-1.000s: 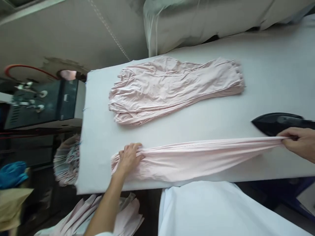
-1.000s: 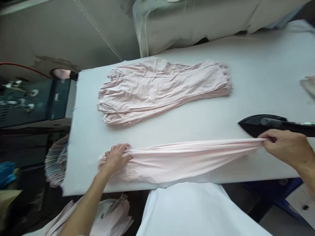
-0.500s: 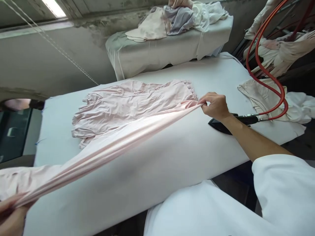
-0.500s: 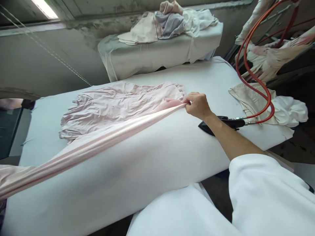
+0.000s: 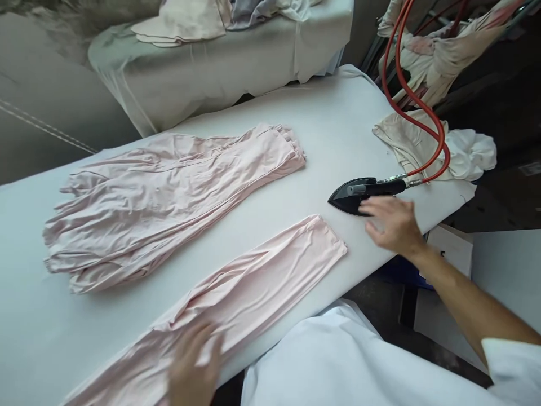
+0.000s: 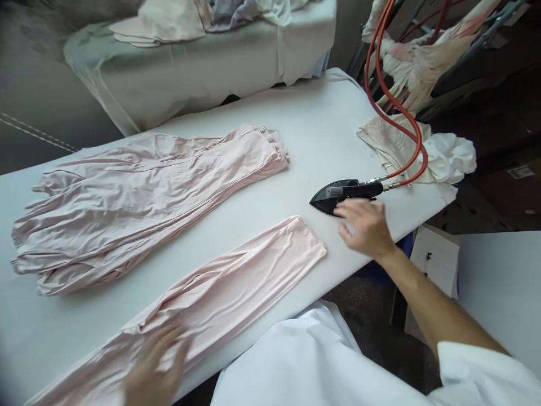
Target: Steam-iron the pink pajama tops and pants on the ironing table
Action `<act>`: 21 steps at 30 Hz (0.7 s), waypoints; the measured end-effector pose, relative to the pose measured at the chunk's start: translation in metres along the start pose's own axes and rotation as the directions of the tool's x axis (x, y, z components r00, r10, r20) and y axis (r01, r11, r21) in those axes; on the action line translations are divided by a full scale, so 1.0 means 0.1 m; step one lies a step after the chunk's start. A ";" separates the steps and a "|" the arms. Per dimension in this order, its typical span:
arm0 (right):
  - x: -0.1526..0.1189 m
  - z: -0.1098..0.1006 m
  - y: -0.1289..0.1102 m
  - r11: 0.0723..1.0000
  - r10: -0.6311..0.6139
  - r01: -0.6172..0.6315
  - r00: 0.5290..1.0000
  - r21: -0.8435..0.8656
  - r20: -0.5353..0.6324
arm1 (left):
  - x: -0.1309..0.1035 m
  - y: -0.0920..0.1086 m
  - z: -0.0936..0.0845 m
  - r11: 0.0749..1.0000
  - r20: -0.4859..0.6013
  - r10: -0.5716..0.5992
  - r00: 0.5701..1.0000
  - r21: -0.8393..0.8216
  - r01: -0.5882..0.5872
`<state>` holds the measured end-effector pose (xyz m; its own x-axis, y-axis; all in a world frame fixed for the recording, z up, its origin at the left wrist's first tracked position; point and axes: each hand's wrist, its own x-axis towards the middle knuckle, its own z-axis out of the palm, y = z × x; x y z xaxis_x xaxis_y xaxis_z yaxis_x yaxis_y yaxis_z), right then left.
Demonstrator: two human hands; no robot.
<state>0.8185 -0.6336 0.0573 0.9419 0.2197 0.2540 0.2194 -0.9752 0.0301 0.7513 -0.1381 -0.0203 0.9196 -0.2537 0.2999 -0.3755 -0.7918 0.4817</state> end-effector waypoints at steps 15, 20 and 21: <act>0.44 -0.18 0.11 1.000 -0.016 0.008 0.804 0.015 0.594 | 0.77 0.34 0.45 0.947 -0.014 -0.263 0.965 -0.197 0.255; 0.28 0.06 -0.73 0.991 0.116 -0.132 0.770 -0.020 0.627 | -0.46 -0.41 -0.31 0.502 -0.377 -0.774 0.509 0.125 0.856; 0.38 0.12 -0.79 0.976 0.200 -0.213 0.759 -0.054 0.619 | -0.59 -0.52 -0.39 0.392 -0.421 -0.808 0.411 0.136 0.910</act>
<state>0.8402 -0.5478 0.0528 0.9166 -0.0113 -0.3995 -0.0006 -0.9996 0.0269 0.7119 -0.0600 -0.0316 0.6333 0.7696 0.0810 0.7051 -0.6170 0.3494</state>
